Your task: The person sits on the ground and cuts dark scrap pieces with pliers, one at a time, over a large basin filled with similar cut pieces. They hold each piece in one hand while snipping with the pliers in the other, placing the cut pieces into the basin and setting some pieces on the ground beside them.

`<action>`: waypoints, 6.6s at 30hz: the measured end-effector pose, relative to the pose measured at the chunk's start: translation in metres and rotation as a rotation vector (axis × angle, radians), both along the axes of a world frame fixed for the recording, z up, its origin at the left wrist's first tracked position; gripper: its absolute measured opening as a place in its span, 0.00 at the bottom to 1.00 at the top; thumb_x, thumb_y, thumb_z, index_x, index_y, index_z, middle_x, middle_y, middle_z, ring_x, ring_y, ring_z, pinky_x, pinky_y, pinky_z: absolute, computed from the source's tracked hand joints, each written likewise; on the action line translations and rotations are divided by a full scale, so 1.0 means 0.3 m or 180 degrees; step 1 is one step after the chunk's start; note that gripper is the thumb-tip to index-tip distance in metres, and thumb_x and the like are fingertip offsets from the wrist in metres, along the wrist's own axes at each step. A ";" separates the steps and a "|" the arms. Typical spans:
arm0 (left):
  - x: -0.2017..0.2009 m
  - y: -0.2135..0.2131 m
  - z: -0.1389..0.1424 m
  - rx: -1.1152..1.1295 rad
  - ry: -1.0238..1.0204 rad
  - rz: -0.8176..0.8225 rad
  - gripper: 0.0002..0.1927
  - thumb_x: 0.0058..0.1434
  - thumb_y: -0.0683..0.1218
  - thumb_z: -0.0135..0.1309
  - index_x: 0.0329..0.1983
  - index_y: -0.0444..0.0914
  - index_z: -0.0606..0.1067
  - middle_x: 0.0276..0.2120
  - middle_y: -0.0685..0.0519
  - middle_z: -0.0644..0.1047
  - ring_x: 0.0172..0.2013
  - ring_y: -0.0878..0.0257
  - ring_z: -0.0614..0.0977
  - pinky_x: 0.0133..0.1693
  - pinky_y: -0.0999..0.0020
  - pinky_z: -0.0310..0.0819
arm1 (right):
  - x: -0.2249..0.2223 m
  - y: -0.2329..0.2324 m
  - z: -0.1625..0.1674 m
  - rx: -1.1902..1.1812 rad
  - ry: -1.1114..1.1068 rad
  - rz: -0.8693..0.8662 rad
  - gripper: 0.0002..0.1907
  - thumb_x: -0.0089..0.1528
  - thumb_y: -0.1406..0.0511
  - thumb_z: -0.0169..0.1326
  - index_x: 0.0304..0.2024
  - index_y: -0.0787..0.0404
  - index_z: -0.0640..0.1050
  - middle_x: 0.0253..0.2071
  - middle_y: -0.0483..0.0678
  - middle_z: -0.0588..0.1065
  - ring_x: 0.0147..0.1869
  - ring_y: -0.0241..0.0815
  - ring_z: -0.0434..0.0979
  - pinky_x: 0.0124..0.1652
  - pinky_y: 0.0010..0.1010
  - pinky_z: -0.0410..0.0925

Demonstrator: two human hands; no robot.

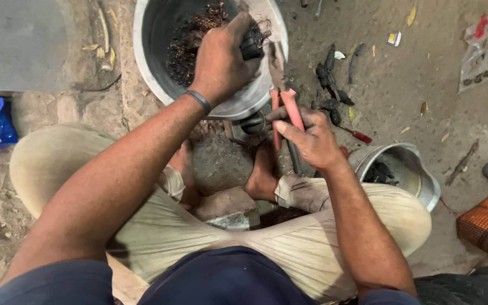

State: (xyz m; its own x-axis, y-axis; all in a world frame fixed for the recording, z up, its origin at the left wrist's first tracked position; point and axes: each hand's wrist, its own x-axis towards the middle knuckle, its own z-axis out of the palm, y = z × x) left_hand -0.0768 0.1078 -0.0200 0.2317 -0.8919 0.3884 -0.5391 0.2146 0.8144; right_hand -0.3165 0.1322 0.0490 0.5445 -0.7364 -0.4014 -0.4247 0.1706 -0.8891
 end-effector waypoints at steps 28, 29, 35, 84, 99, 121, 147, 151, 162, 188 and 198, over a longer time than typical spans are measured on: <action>-0.040 -0.005 0.033 0.0057 0.1548 -0.0890 0.21 0.58 0.39 0.66 0.52 0.28 0.74 0.40 0.40 0.82 0.41 0.53 0.86 0.46 0.62 0.81 | -0.006 0.017 0.037 0.1223 -0.1853 -0.0483 0.16 0.69 0.60 0.57 0.37 0.69 0.74 0.40 0.57 0.78 0.38 0.47 0.81 0.35 0.38 0.76; -0.030 -0.007 0.040 0.0144 0.1929 -0.0953 0.19 0.61 0.40 0.67 0.52 0.29 0.75 0.40 0.40 0.82 0.41 0.52 0.86 0.46 0.62 0.81 | -0.011 0.005 0.041 0.1242 -0.1881 -0.0456 0.16 0.69 0.60 0.57 0.37 0.69 0.75 0.39 0.56 0.78 0.38 0.47 0.81 0.35 0.38 0.76; 0.031 -0.009 0.049 0.0651 0.1033 -0.0574 0.24 0.57 0.44 0.67 0.53 0.32 0.72 0.35 0.46 0.82 0.35 0.57 0.89 0.41 0.65 0.84 | -0.033 -0.032 0.020 -0.1067 0.0485 0.0220 0.13 0.65 0.63 0.57 0.46 0.66 0.81 0.35 0.52 0.77 0.34 0.47 0.77 0.37 0.37 0.71; 0.034 0.023 -0.010 0.0413 -0.1646 -0.0512 0.19 0.47 0.41 0.62 0.42 0.35 0.73 0.38 0.41 0.79 0.34 0.41 0.83 0.32 0.48 0.76 | -0.054 -0.002 -0.044 -0.0200 0.0921 0.0449 0.16 0.65 0.58 0.59 0.33 0.66 0.80 0.25 0.53 0.79 0.26 0.43 0.80 0.27 0.36 0.71; 0.026 0.012 0.032 0.0217 -0.0635 -0.0367 0.21 0.48 0.42 0.67 0.46 0.36 0.77 0.36 0.40 0.80 0.38 0.40 0.82 0.39 0.47 0.76 | -0.030 -0.010 -0.017 -0.1459 0.0684 0.0414 0.13 0.67 0.61 0.59 0.44 0.66 0.79 0.33 0.52 0.77 0.36 0.46 0.78 0.39 0.38 0.71; 0.020 -0.020 -0.050 0.0584 -0.1332 -0.0262 0.10 0.57 0.48 0.50 0.35 0.41 0.80 0.36 0.45 0.83 0.40 0.45 0.85 0.40 0.48 0.80 | -0.161 -0.102 -0.423 -0.1929 0.1197 0.0317 0.18 0.61 0.58 0.62 0.44 0.67 0.83 0.19 0.53 0.76 0.25 0.37 0.77 0.31 0.35 0.70; -0.003 -0.071 -0.186 0.1714 0.0265 -0.0160 0.19 0.44 0.50 0.64 0.40 0.41 0.83 0.41 0.41 0.84 0.44 0.47 0.85 0.47 0.54 0.79 | -0.113 -0.148 -0.361 0.1759 -0.1678 0.0184 0.30 0.66 0.57 0.52 0.69 0.49 0.62 0.36 0.55 0.69 0.36 0.52 0.73 0.32 0.45 0.73; 0.151 -0.060 -0.162 0.2212 0.0915 0.0647 0.23 0.44 0.52 0.62 0.43 0.37 0.83 0.42 0.38 0.83 0.47 0.46 0.85 0.49 0.53 0.80 | -0.118 -0.230 -0.456 0.2334 -0.1578 0.0369 0.19 0.74 0.56 0.49 0.49 0.61 0.57 0.48 0.60 0.70 0.49 0.61 0.75 0.44 0.58 0.74; 0.069 -0.079 -0.272 0.1813 0.0395 0.0444 0.27 0.52 0.62 0.65 0.36 0.33 0.82 0.37 0.37 0.82 0.41 0.45 0.85 0.47 0.54 0.80 | 0.009 -0.002 -0.319 0.1746 -0.0470 -0.0484 0.30 0.63 0.64 0.56 0.67 0.65 0.69 0.51 0.52 0.78 0.50 0.46 0.81 0.48 0.40 0.75; -0.015 0.005 -0.118 0.0602 0.0056 -0.0288 0.27 0.51 0.43 0.64 0.56 0.35 0.75 0.39 0.40 0.82 0.40 0.46 0.86 0.45 0.55 0.80 | -0.023 -0.016 -0.089 -0.2071 0.1420 0.0540 0.21 0.66 0.60 0.57 0.58 0.64 0.75 0.46 0.63 0.76 0.52 0.66 0.74 0.50 0.51 0.68; 0.009 -0.015 -0.042 0.1399 -0.0330 -0.0182 0.26 0.48 0.45 0.61 0.53 0.41 0.76 0.35 0.38 0.81 0.38 0.39 0.82 0.41 0.45 0.76 | 0.018 -0.034 -0.111 -0.1198 0.1542 0.0400 0.19 0.67 0.55 0.56 0.42 0.67 0.80 0.31 0.63 0.79 0.35 0.62 0.80 0.36 0.47 0.72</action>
